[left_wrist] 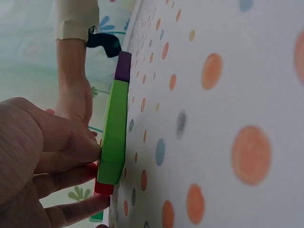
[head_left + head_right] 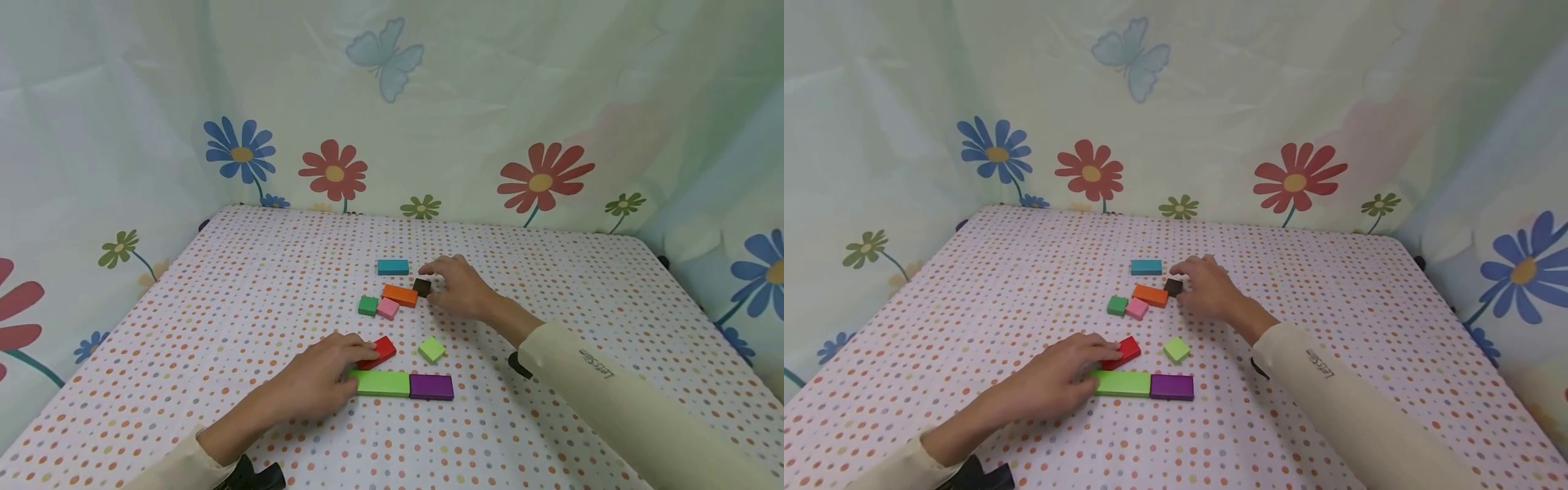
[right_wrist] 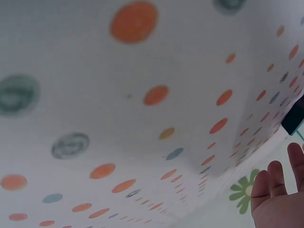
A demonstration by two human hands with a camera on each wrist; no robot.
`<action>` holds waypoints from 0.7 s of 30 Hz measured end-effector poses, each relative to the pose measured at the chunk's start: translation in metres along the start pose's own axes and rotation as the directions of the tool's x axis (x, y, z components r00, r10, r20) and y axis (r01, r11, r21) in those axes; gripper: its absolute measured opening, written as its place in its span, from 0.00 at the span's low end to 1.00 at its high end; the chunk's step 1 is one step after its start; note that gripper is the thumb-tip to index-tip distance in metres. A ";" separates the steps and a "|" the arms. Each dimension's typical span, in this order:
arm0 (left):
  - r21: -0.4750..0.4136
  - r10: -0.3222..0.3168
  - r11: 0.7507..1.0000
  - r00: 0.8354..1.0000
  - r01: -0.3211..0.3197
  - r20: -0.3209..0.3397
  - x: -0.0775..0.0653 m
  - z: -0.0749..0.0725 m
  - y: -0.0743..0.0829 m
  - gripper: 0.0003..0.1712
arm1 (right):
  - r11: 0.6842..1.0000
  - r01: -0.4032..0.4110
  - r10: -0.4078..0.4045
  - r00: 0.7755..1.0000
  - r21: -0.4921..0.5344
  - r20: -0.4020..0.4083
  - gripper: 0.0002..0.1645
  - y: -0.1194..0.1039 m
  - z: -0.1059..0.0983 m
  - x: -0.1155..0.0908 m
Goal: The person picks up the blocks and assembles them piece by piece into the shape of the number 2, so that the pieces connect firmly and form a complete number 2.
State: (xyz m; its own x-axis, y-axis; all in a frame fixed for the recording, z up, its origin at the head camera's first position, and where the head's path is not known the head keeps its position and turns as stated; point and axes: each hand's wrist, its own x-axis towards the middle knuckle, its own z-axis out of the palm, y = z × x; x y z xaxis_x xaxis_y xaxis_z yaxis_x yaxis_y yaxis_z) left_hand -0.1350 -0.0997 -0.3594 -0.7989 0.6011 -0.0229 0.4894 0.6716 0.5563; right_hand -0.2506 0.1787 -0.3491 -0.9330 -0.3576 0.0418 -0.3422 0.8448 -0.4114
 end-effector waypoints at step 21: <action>0.000 0.015 1.000 1.000 -0.015 -0.006 0.000 0.000 0.000 0.28 | 0.996 0.090 -0.091 0.993 0.019 0.078 0.27 -0.014 0.005 0.010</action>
State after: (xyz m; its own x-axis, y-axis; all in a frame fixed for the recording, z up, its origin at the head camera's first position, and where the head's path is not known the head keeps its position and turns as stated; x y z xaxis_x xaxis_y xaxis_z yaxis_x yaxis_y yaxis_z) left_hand -0.1350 -0.0998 -0.3598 -0.7935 0.6085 -0.0095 0.5015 0.6626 0.5563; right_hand -0.2550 0.1609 -0.3473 -0.8864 -0.4628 0.0079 -0.4222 0.8015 -0.4234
